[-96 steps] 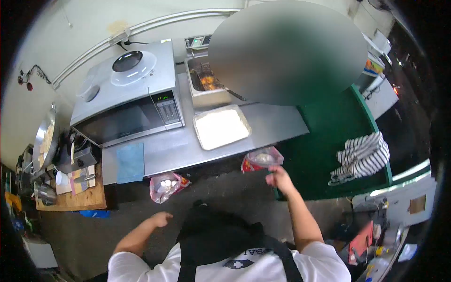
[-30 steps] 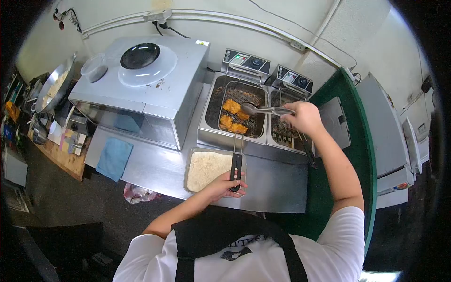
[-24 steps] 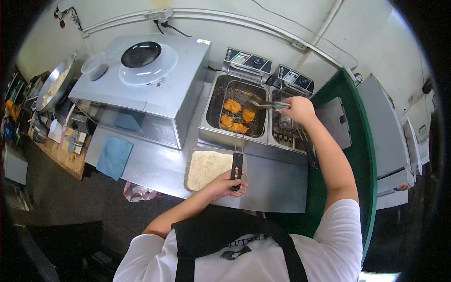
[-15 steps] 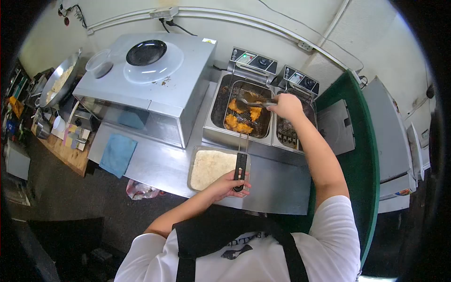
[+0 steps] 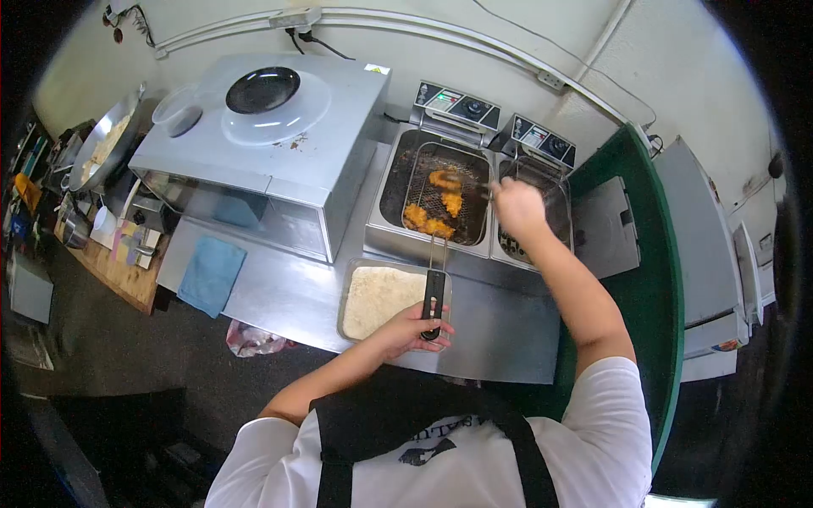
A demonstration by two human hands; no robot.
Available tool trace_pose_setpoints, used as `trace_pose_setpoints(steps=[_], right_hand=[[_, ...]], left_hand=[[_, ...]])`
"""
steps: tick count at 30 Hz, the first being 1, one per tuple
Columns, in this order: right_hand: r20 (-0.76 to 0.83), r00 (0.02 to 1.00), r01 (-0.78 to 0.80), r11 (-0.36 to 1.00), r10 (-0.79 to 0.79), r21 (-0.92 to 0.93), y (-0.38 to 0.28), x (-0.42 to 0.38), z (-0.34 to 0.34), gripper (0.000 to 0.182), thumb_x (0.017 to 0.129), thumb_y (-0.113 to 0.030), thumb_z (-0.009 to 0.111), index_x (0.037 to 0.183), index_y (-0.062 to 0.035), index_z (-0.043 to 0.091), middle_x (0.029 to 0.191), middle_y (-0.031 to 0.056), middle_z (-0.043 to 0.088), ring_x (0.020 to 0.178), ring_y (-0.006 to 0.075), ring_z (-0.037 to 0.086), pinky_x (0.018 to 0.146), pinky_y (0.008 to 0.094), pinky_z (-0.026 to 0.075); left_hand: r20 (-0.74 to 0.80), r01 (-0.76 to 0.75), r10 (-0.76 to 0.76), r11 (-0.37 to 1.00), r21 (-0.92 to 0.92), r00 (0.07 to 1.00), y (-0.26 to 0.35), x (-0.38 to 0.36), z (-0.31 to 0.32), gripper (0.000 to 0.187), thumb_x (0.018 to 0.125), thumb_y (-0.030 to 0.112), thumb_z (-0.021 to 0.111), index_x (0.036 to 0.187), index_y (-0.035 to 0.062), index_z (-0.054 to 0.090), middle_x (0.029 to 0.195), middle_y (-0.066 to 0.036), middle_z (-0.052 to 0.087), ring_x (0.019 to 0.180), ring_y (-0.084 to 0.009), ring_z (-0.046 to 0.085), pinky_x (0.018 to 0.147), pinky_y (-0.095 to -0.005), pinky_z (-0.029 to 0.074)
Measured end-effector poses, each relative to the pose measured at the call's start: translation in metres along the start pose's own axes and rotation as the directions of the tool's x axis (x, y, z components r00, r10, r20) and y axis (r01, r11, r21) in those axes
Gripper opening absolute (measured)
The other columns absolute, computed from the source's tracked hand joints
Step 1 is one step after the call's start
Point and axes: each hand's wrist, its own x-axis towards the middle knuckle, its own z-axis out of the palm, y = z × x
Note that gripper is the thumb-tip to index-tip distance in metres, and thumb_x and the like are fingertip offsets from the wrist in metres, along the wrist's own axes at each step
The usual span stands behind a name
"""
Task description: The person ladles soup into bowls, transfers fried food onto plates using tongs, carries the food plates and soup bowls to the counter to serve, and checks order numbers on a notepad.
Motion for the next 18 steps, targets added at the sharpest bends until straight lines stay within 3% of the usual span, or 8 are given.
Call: trace_pose_setpoints(steps=[5, 8, 12, 18], right_hand=[[-0.045, 0.997, 0.058, 0.997, -0.055, 0.058, 0.001, -0.020, -0.031, 0.024, 0.078, -0.010, 0.058, 0.100, -0.0083, 0.066, 0.081, 0.0087, 0.060, 0.076, 0.0255, 0.064, 0.065, 0.0369, 0.052], [0.010, 0.982, 0.187, 0.981, -0.188, 0.048, 0.017, -0.018, -0.053, 0.023, 0.075, -0.011, 0.059, 0.097, -0.0078, 0.066, 0.081, 0.0086, 0.060, 0.077, 0.0256, 0.063, 0.067, 0.0370, 0.052], [0.083, 0.920, 0.380, 0.923, -0.384, 0.059, 0.021, -0.006, -0.035, 0.018, 0.075, -0.010, 0.058, 0.091, -0.0076, 0.066, 0.081, 0.0094, 0.061, 0.079, 0.0263, 0.064, 0.069, 0.0376, 0.051], [0.140, 0.890, 0.432, 0.901, -0.434, 0.051, -0.003, 0.001, -0.011, 0.012, 0.078, -0.011, 0.056, 0.084, -0.0072, 0.065, 0.083, 0.0106, 0.063, 0.082, 0.0276, 0.064, 0.071, 0.0381, 0.052]], left_hand=[[-0.004, -0.010, 0.010, 0.999, -0.044, 1.000, 0.003, -0.002, 0.001, 0.042, 0.096, 0.014, 0.051, 0.136, 0.0133, 0.038, 0.112, -0.011, 0.062, 0.094, -0.0247, 0.066, 0.075, -0.0318, 0.056], [-0.011, -0.003, 0.003, 1.000, -0.020, 1.000, -0.003, -0.001, -0.001, 0.045, 0.096, 0.014, 0.051, 0.139, 0.0135, 0.037, 0.113, -0.011, 0.062, 0.095, -0.0244, 0.067, 0.074, -0.0310, 0.057], [-0.015, 0.002, -0.002, 1.000, 0.008, 1.000, -0.001, -0.004, 0.000, 0.048, 0.096, 0.013, 0.052, 0.141, 0.0137, 0.035, 0.113, -0.010, 0.062, 0.095, -0.0231, 0.067, 0.074, -0.0294, 0.057], [-0.019, 0.001, -0.001, 1.000, 0.023, 1.000, -0.002, -0.004, -0.002, 0.049, 0.096, 0.014, 0.052, 0.142, 0.0133, 0.035, 0.113, -0.010, 0.062, 0.095, -0.0228, 0.067, 0.074, -0.0293, 0.057]])
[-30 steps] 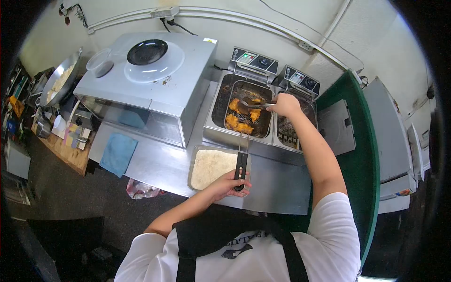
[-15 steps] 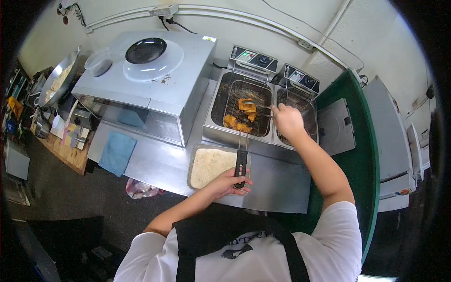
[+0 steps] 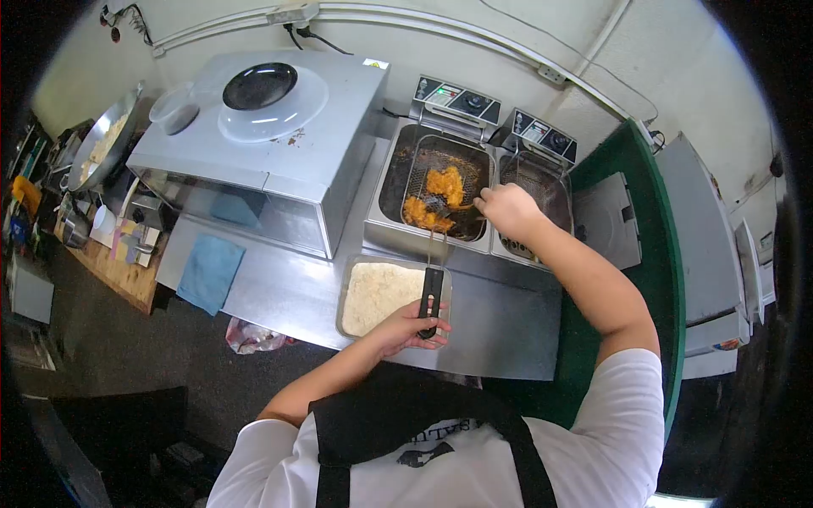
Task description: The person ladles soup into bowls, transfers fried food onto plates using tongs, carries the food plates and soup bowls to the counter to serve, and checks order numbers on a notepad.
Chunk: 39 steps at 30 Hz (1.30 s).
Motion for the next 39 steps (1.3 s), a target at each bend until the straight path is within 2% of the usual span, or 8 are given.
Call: trace_pose_setpoints(steps=[8, 10, 15, 21, 28, 34, 35, 39], right_hand=[[0.082, 0.973, -0.227, 0.957, 0.216, 0.178, 0.029, -0.008, -0.049, 0.023, 0.076, -0.028, 0.068, 0.093, -0.0129, 0.073, 0.082, 0.0128, 0.067, 0.080, 0.0297, 0.066, 0.071, 0.0412, 0.052], [0.197, 0.896, -0.442, 0.847, 0.399, 0.295, 0.049, -0.001, -0.043, 0.035, 0.067, -0.039, 0.074, 0.095, -0.0160, 0.075, 0.083, 0.0136, 0.069, 0.081, 0.0304, 0.066, 0.074, 0.0407, 0.052], [0.397, 0.761, -0.646, 0.656, 0.513, 0.391, 0.074, 0.029, -0.016, 0.049, 0.066, -0.046, 0.076, 0.094, -0.0059, 0.073, 0.089, 0.0195, 0.069, 0.087, 0.0332, 0.067, 0.081, 0.0414, 0.051], [0.197, 0.751, -0.659, 0.736, 0.630, 0.157, 0.059, 0.021, -0.039, 0.043, 0.068, -0.043, 0.075, 0.093, -0.0080, 0.073, 0.089, 0.0168, 0.069, 0.088, 0.0324, 0.067, 0.080, 0.0419, 0.052], [0.102, 0.937, -0.348, 0.914, 0.334, 0.209, -0.003, 0.010, -0.044, 0.029, 0.071, -0.034, 0.071, 0.085, -0.0083, 0.072, 0.078, 0.0146, 0.068, 0.079, 0.0326, 0.066, 0.072, 0.0438, 0.053], [0.105, 0.961, -0.270, 0.948, 0.255, 0.170, -0.039, 0.031, -0.003, 0.019, 0.075, -0.022, 0.063, 0.070, -0.0046, 0.069, 0.072, 0.0155, 0.067, 0.072, 0.0317, 0.067, 0.065, 0.0426, 0.054], [0.006, 0.970, -0.240, 0.956, 0.243, 0.166, -0.045, 0.029, 0.007, 0.016, 0.075, -0.018, 0.061, 0.073, -0.0043, 0.068, 0.073, 0.0150, 0.067, 0.072, 0.0303, 0.067, 0.065, 0.0413, 0.055], [-0.061, 0.971, -0.223, 0.968, 0.231, 0.115, -0.051, 0.026, 0.024, 0.017, 0.076, -0.019, 0.062, 0.080, -0.0035, 0.067, 0.075, 0.0153, 0.067, 0.072, 0.0302, 0.067, 0.065, 0.0411, 0.054]], left_hand=[[-0.005, -0.006, 0.006, 1.000, 0.000, 1.000, -0.001, 0.001, -0.001, 0.047, 0.097, 0.015, 0.050, 0.141, 0.0120, 0.035, 0.113, -0.010, 0.062, 0.096, -0.0227, 0.066, 0.075, -0.0298, 0.057], [-0.018, 0.000, 0.000, 1.000, 0.005, 1.000, 0.001, -0.001, 0.001, 0.047, 0.097, 0.015, 0.051, 0.140, 0.0119, 0.035, 0.113, -0.010, 0.062, 0.095, -0.0225, 0.067, 0.075, -0.0296, 0.057], [-0.027, 0.003, -0.003, 1.000, -0.005, 1.000, 0.002, 0.000, 0.003, 0.046, 0.096, 0.014, 0.052, 0.139, 0.0115, 0.036, 0.113, -0.010, 0.062, 0.093, -0.0227, 0.067, 0.073, -0.0296, 0.057], [-0.007, -0.007, 0.007, 0.999, -0.054, 1.000, 0.006, -0.002, 0.008, 0.045, 0.096, 0.017, 0.054, 0.137, 0.0125, 0.037, 0.113, -0.010, 0.062, 0.094, -0.0223, 0.067, 0.073, -0.0296, 0.056], [-0.018, -0.007, 0.006, 0.999, -0.044, 1.000, 0.003, 0.002, 0.006, 0.043, 0.097, 0.017, 0.051, 0.137, 0.0123, 0.037, 0.113, -0.011, 0.062, 0.094, -0.0234, 0.067, 0.074, -0.0300, 0.057], [-0.020, -0.013, 0.012, 0.999, -0.039, 1.000, 0.004, 0.002, 0.008, 0.041, 0.097, 0.017, 0.051, 0.136, 0.0114, 0.038, 0.114, -0.012, 0.061, 0.095, -0.0241, 0.067, 0.074, -0.0303, 0.057], [-0.025, -0.015, 0.014, 0.999, -0.040, 1.000, 0.004, 0.002, 0.008, 0.041, 0.097, 0.017, 0.050, 0.136, 0.0114, 0.038, 0.114, -0.012, 0.061, 0.095, -0.0242, 0.067, 0.074, -0.0304, 0.057], [-0.030, -0.020, 0.019, 0.999, -0.040, 0.999, 0.005, 0.001, 0.009, 0.041, 0.097, 0.016, 0.050, 0.136, 0.0115, 0.038, 0.114, -0.012, 0.061, 0.096, -0.0245, 0.067, 0.074, -0.0306, 0.057]])
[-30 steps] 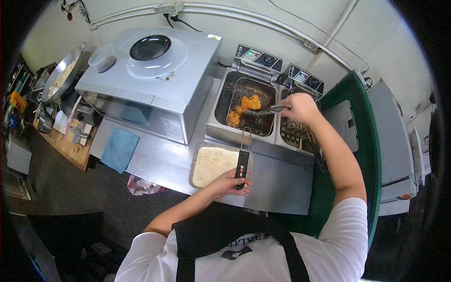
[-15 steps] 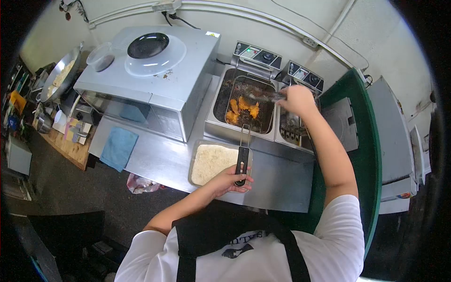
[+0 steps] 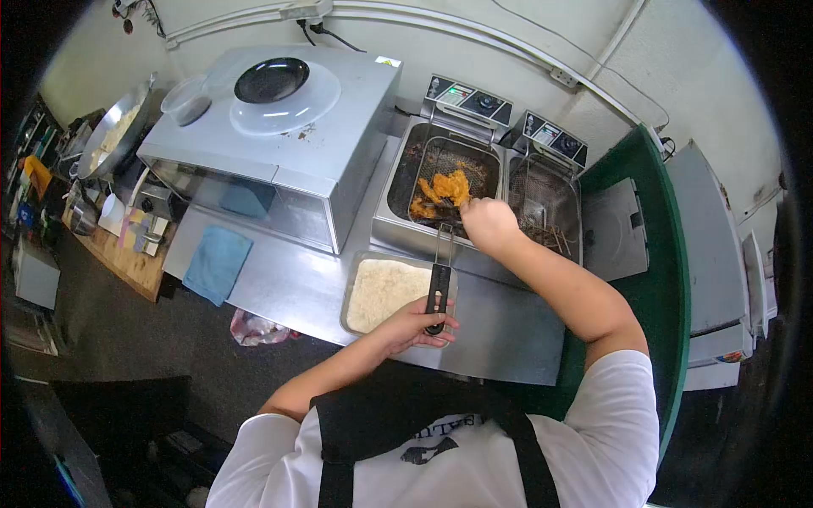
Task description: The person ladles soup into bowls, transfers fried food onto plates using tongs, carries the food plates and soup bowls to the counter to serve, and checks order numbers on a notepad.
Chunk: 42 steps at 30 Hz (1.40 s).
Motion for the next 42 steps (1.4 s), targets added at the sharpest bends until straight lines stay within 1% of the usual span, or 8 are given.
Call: trace_pose_setpoints(steps=[6, 10, 27, 30, 35, 36, 41, 42], right_hand=[[0.074, 0.990, -0.132, 0.976, 0.121, 0.171, 0.028, -0.010, -0.037, 0.028, 0.075, -0.033, 0.068, 0.086, -0.0075, 0.071, 0.076, 0.0171, 0.067, 0.077, 0.0328, 0.066, 0.071, 0.0445, 0.053], [0.349, 0.873, -0.456, 0.825, 0.341, 0.334, 0.057, 0.002, -0.037, 0.041, 0.071, -0.042, 0.073, 0.099, -0.0118, 0.073, 0.089, 0.0179, 0.069, 0.085, 0.0338, 0.067, 0.079, 0.0419, 0.053], [0.094, 0.810, -0.583, 0.773, 0.579, 0.250, 0.105, -0.029, -0.047, 0.047, 0.072, -0.049, 0.070, 0.093, -0.0060, 0.072, 0.086, 0.0193, 0.069, 0.086, 0.0349, 0.067, 0.079, 0.0439, 0.052], [0.153, 0.726, -0.686, 0.691, 0.670, 0.226, 0.129, -0.050, -0.067, 0.050, 0.073, -0.050, 0.069, 0.092, -0.0038, 0.072, 0.086, 0.0200, 0.069, 0.087, 0.0344, 0.067, 0.080, 0.0438, 0.052], [0.313, 0.486, -0.867, 0.496, 0.816, 0.055, 0.187, -0.095, -0.056, 0.054, 0.076, -0.049, 0.068, 0.092, 0.0025, 0.070, 0.096, 0.0249, 0.066, 0.092, 0.0385, 0.065, 0.083, 0.0446, 0.051], [0.297, 0.514, -0.849, 0.527, 0.805, 0.041, 0.195, -0.103, -0.041, 0.055, 0.077, -0.049, 0.068, 0.090, 0.0043, 0.069, 0.092, 0.0261, 0.066, 0.090, 0.0389, 0.065, 0.081, 0.0444, 0.051], [0.391, 0.578, -0.790, 0.611, 0.716, 0.050, 0.223, -0.123, 0.066, 0.054, 0.083, -0.046, 0.064, 0.084, 0.0075, 0.068, 0.085, 0.0283, 0.066, 0.085, 0.0400, 0.066, 0.077, 0.0446, 0.051], [0.556, 0.469, -0.855, 0.511, 0.687, 0.090, 0.211, -0.115, 0.045, 0.051, 0.084, -0.042, 0.064, 0.102, 0.0067, 0.066, 0.102, 0.0288, 0.064, 0.097, 0.0391, 0.064, 0.084, 0.0429, 0.050]], left_hand=[[-0.028, -0.004, 0.004, 1.000, 0.022, 1.000, 0.001, -0.001, 0.003, 0.039, 0.097, 0.015, 0.050, 0.134, 0.0096, 0.039, 0.114, -0.013, 0.061, 0.096, -0.0261, 0.067, 0.075, -0.0314, 0.057], [-0.038, -0.011, 0.010, 0.999, -0.032, 0.999, 0.012, 0.000, 0.013, 0.041, 0.097, 0.013, 0.047, 0.137, 0.0073, 0.038, 0.114, -0.014, 0.061, 0.093, -0.0261, 0.067, 0.074, -0.0326, 0.059], [-0.091, -0.008, 0.011, 1.000, 0.026, 0.996, 0.053, 0.005, 0.035, 0.033, 0.097, 0.029, 0.053, 0.123, 0.0092, 0.048, 0.109, -0.014, 0.064, 0.089, -0.0274, 0.068, 0.072, -0.0333, 0.056], [-0.095, -0.016, 0.029, 0.990, 0.138, 0.995, 0.053, 0.003, 0.036, 0.041, 0.099, 0.041, 0.044, 0.123, 0.0092, 0.049, 0.110, -0.014, 0.064, 0.090, -0.0250, 0.068, 0.070, -0.0336, 0.056], [0.055, 0.004, -0.003, 1.000, -0.012, 0.998, 0.024, -0.007, 0.001, 0.062, 0.098, 0.058, 0.023, 0.128, 0.0087, 0.047, 0.110, -0.013, 0.063, 0.093, -0.0213, 0.065, 0.068, -0.0340, 0.055], [0.078, 0.023, -0.020, 0.999, -0.031, 0.997, 0.017, -0.014, -0.006, 0.066, 0.098, 0.060, 0.019, 0.130, 0.0087, 0.047, 0.110, -0.013, 0.063, 0.094, -0.0205, 0.065, 0.068, -0.0340, 0.055], [-0.094, 0.086, -0.067, 0.974, 0.211, 0.993, -0.012, -0.065, -0.020, 0.050, 0.101, 0.043, 0.035, 0.131, 0.0055, 0.048, 0.116, -0.010, 0.060, 0.101, -0.0177, 0.060, 0.081, -0.0314, 0.052], [-0.138, 0.126, -0.087, 0.946, 0.299, 0.987, -0.012, -0.073, -0.020, 0.046, 0.101, 0.039, 0.039, 0.130, 0.0054, 0.049, 0.116, -0.009, 0.061, 0.102, -0.0165, 0.059, 0.085, -0.0310, 0.050]])
